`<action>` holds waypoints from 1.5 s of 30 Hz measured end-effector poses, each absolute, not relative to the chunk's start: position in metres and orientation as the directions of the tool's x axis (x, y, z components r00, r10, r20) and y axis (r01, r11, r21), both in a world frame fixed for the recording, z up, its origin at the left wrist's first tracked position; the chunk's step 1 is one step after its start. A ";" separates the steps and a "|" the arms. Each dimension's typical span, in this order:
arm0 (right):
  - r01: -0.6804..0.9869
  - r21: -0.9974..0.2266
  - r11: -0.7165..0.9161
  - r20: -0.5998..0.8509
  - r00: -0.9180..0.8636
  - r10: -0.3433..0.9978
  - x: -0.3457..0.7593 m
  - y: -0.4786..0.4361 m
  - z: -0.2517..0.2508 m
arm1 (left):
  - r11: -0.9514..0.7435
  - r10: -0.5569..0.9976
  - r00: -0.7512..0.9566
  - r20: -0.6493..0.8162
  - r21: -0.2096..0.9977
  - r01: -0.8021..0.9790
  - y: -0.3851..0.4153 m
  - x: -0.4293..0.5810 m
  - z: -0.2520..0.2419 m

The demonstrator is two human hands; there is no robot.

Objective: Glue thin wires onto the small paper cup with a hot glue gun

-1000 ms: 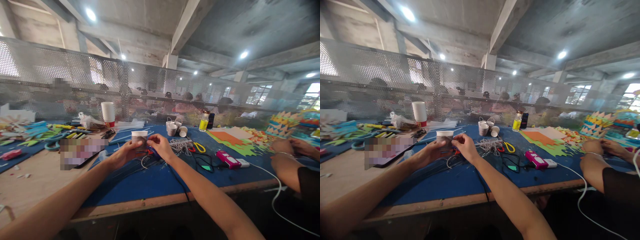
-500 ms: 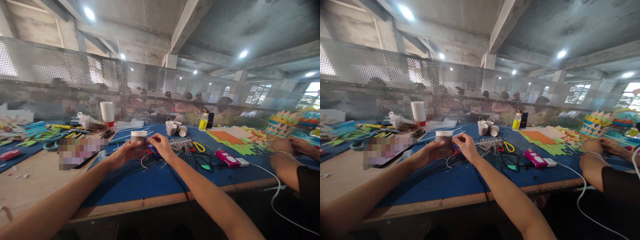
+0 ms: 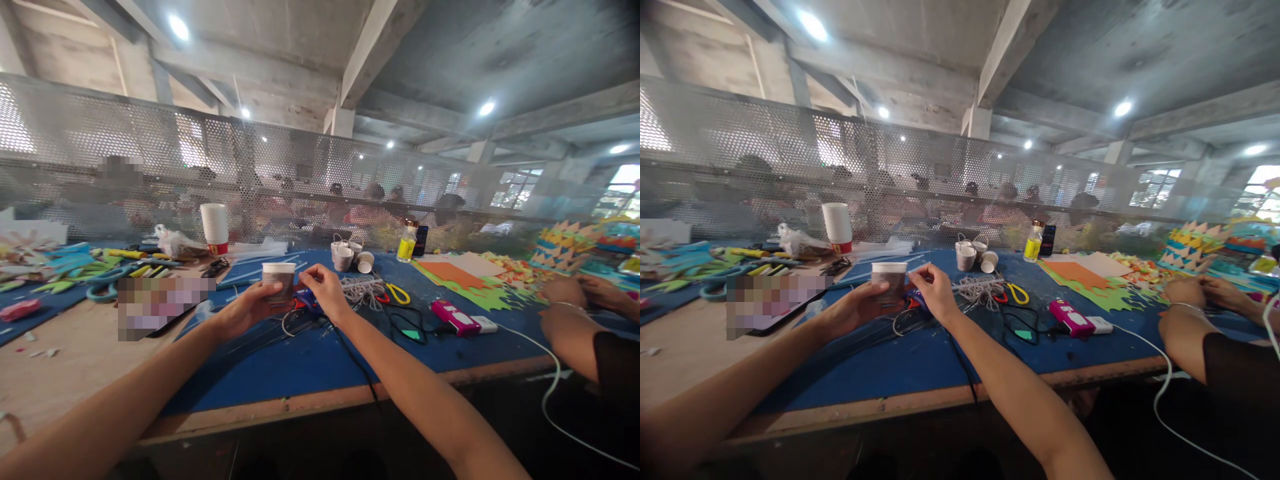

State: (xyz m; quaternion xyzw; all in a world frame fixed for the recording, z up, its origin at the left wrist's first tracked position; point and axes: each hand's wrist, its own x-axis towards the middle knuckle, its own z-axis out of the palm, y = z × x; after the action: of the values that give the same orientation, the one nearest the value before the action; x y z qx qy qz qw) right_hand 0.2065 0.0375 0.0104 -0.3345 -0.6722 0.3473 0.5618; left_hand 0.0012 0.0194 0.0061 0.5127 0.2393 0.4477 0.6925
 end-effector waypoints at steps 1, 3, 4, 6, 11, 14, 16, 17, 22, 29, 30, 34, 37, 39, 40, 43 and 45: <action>0.056 -0.842 0.537 0.525 -0.142 0.839 0.206 0.037 0.010 | 0.072 0.862 0.490 0.129 0.926 -0.371 0.019 0.001 0.006; 0.067 -0.841 0.538 0.526 -0.134 0.840 0.206 0.037 0.011 | 0.071 0.858 0.497 0.129 0.929 -0.364 0.019 0.001 0.006; 0.073 -0.840 0.537 0.526 -0.133 0.840 0.206 0.037 0.011 | 0.072 0.857 0.499 0.128 0.930 -0.362 0.019 0.001 0.006; 0.080 -0.840 0.536 0.525 -0.131 0.841 0.206 0.035 0.012 | 0.078 0.859 0.497 0.122 0.929 -0.362 0.018 0.002 0.007; 0.108 -0.837 0.536 0.524 -0.123 0.843 0.207 0.033 0.015 | 0.090 0.860 0.497 0.112 0.926 -0.366 0.017 0.002 0.008; 0.103 -0.833 0.544 0.531 -0.128 0.838 0.207 0.032 0.016 | 0.087 0.860 0.497 0.115 0.927 -0.365 0.018 0.001 0.007; 0.086 -0.835 0.543 0.531 -0.131 0.837 0.207 0.032 0.017 | 0.081 0.856 0.503 0.123 0.927 -0.365 0.018 0.001 0.006; 0.080 -0.837 0.541 0.529 -0.131 0.839 0.207 0.032 0.017 | 0.079 0.853 0.506 0.126 0.928 -0.365 0.018 0.001 0.006; 0.102 -0.834 0.543 0.532 -0.118 0.839 0.207 0.032 0.017 | 0.067 0.849 0.511 0.131 0.934 -0.351 0.017 0.001 0.007; 0.137 -0.840 0.526 0.514 -0.115 0.850 0.206 0.031 0.018 | 0.072 0.845 0.522 0.121 0.940 -0.335 0.017 -0.001 0.006; 0.141 -0.840 0.524 0.511 -0.115 0.852 0.207 0.030 0.019 | 0.072 0.846 0.520 0.121 0.940 -0.335 0.017 -0.001 0.006; 0.137 -0.849 0.510 0.496 -0.123 0.859 0.207 0.027 0.021 | 0.072 0.848 0.517 0.117 0.941 -0.332 0.016 0.000 0.006; 0.135 -0.851 0.508 0.493 -0.129 0.860 0.207 0.028 0.021 | 0.078 0.846 0.522 0.111 0.942 -0.327 0.017 0.000 0.005; 0.131 -0.855 0.502 0.487 -0.132 0.863 0.207 0.028 0.021 | 0.078 0.844 0.526 0.107 0.945 -0.317 0.017 0.000 0.005; 0.129 -0.857 0.499 0.483 -0.133 0.865 0.207 0.028 0.021 | 0.076 0.843 0.527 0.104 0.948 -0.310 0.017 0.000 0.005; 0.122 -0.862 0.491 0.475 -0.138 0.869 0.207 0.028 0.021 | 0.070 0.841 0.531 0.103 0.953 -0.296 0.017 0.000 0.006; 0.122 -0.865 0.487 0.471 -0.140 0.871 0.207 0.028 0.022 | 0.070 0.840 0.533 0.103 0.953 -0.295 0.017 -0.001 0.006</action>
State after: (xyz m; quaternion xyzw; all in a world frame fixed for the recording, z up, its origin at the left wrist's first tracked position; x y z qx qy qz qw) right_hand 0.2067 0.0278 0.0216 -0.3701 -0.6711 0.3457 0.5415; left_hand -0.0005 0.0166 0.0062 0.5427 0.2513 0.4129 0.6869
